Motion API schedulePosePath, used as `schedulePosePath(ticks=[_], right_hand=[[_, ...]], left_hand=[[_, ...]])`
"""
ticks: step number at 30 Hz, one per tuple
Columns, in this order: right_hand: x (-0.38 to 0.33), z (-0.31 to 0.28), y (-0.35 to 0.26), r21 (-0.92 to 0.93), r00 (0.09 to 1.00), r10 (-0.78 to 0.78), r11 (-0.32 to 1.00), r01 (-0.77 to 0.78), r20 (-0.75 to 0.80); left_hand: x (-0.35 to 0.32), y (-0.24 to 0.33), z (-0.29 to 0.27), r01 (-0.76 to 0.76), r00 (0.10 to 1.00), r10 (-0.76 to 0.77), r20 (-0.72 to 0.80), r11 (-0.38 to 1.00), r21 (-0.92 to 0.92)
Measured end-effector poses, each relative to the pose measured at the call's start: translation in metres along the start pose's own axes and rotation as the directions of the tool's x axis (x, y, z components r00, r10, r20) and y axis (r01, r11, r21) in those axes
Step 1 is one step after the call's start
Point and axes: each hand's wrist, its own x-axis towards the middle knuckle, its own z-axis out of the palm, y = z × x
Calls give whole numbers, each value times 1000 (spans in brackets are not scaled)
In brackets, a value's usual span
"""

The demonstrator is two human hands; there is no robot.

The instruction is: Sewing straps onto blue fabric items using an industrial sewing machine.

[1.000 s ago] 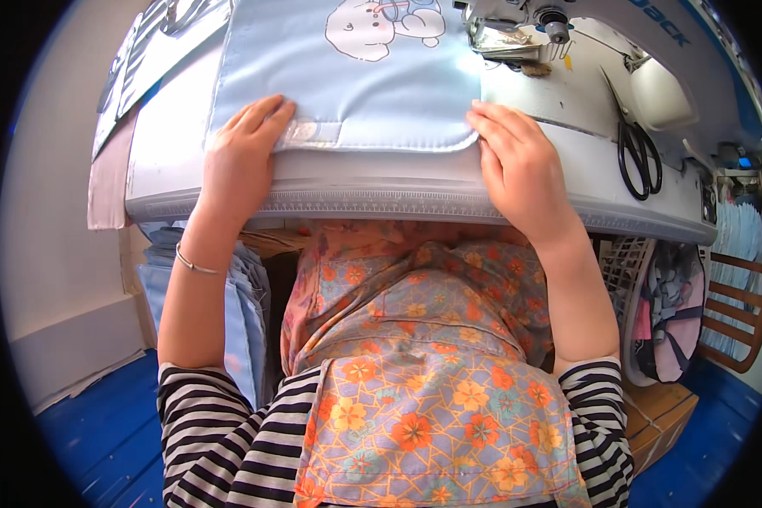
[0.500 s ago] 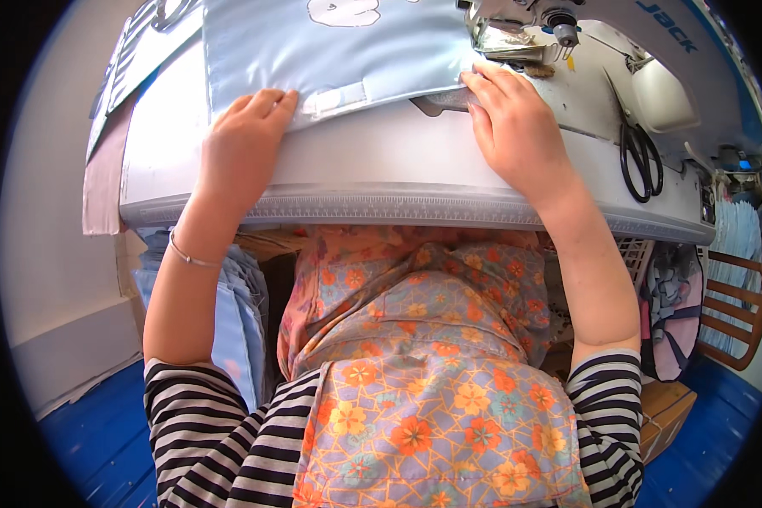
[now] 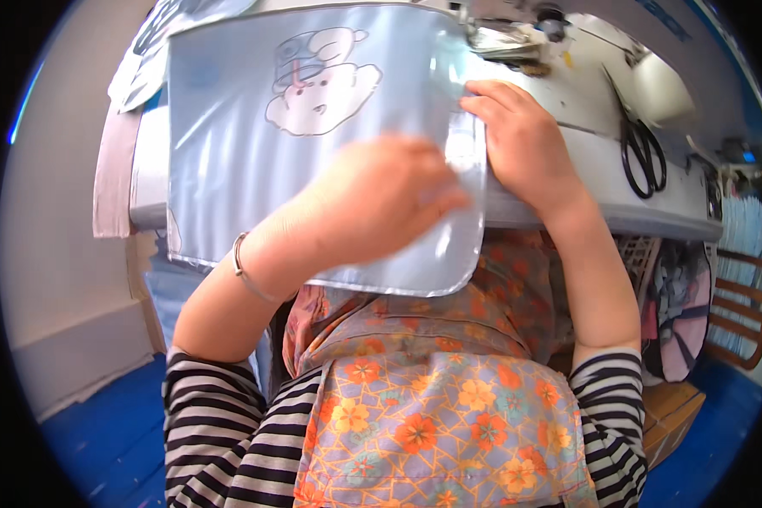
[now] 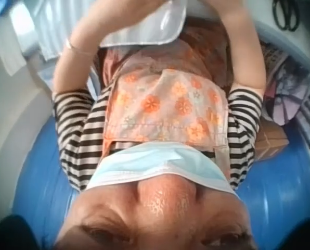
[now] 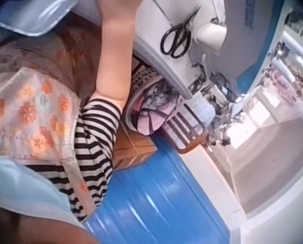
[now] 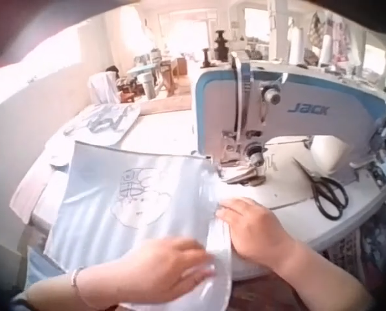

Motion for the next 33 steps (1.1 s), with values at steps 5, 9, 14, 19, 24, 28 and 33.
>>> schedulePosePath(ticks=[5, 9, 14, 19, 24, 28, 33], right_hand=[[-36, -13, -6, 114, 988, 41, 993, -24, -146], [-150, -96, 32, -39, 725, 450, 836, -547, -521], [-327, -207, 95, -122, 302, 795, 281, -952, -525], [-352, -194, 114, -493, 405, 894, 269, -828, -192], [-347, -211, 119, -467, 330, 920, 200, -861, -213], [-358, -238, 121, -302, 304, 814, 167, -938, -495], [-366, -294, 119, 444, 9, 739, 415, -794, -674]], left_hand=[[16, -25, 26, 82, 966, 13, -258, 933, 351], [7, -31, 28, 124, 973, -34, -228, 911, 394], [16, -31, 30, 92, 976, -5, -218, 916, 390], [15, -37, 35, 95, 973, -1, -232, 914, 395], [13, -37, 35, 105, 970, -10, -241, 917, 386], [11, -40, 35, 87, 970, 12, -245, 917, 390], [12, -36, 34, 84, 969, 14, -248, 922, 378]])
